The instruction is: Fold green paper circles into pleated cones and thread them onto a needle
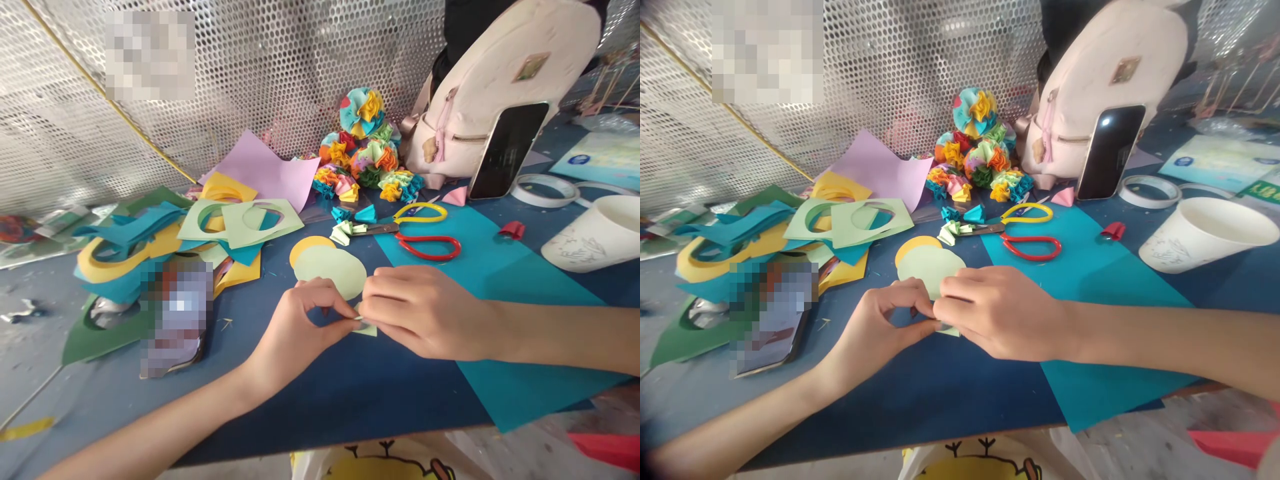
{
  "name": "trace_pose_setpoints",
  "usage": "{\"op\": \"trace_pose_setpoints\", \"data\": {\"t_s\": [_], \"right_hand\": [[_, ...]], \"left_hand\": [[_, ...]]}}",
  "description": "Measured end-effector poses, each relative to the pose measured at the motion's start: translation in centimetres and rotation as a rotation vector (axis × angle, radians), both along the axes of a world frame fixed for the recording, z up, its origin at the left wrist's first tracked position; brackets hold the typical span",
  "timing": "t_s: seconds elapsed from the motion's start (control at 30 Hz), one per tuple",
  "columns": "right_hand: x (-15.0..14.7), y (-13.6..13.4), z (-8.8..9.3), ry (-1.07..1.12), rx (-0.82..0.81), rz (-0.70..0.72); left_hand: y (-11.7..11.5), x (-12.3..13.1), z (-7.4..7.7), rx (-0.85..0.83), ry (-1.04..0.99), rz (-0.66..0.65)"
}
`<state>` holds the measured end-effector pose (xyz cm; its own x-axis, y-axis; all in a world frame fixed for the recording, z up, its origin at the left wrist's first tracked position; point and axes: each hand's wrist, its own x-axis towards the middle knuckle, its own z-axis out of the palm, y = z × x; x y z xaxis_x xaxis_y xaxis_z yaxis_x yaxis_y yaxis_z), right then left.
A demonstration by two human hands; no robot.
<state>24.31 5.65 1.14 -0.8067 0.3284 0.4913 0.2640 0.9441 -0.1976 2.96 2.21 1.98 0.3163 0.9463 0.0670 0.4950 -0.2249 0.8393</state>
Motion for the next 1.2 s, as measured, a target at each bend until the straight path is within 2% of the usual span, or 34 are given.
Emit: {"op": "trace_pose_setpoints", "data": {"t_s": [0.13, 0.27, 0.37, 0.53, 0.63, 0.83, 1.0, 1.07, 1.2], "right_hand": [[0.1, 0.7, -0.2, -0.013, 0.068, 0.005], [0.1, 0.8, -0.6, -0.008, 0.088, 0.008], [0.0, 0.4, -0.6, 0.014, -0.008, 0.006], [-0.2, -0.5, -0.5, 0.027, -0.276, -0.037], [-0.2, -0.6, -0.6, 0.018, -0.332, -0.044], [0.2, 0.3, -0.6, 0.126, -0.19, -0.022], [0.4, 1.0, -0.5, 0.106, 0.098, -0.003], [0.5, 1.1, -0.2, 0.111, 0.115, -0.015], [1.2, 2.2, 0.7, 0.163, 0.032, -0.07]], "left_hand": [[0.4, -0.3, 0.3, 0.038, 0.058, -0.075], [0.6, -0.5, 0.1, -0.057, 0.029, -0.063], [0.6, -0.5, -0.1, -0.109, -0.007, -0.038], [0.3, -0.2, -0.2, -0.159, -0.047, -0.026], [0.4, -0.1, -0.4, -0.157, -0.055, -0.032], [1.2, -0.7, -0.6, -0.076, -0.093, -0.035], [1.4, -0.8, -0.5, -0.286, -0.19, -0.029], [1.4, -0.8, -0.7, -0.295, -0.252, -0.003], [1.4, -1.1, -1.3, -0.194, -0.324, 0.091]]}}
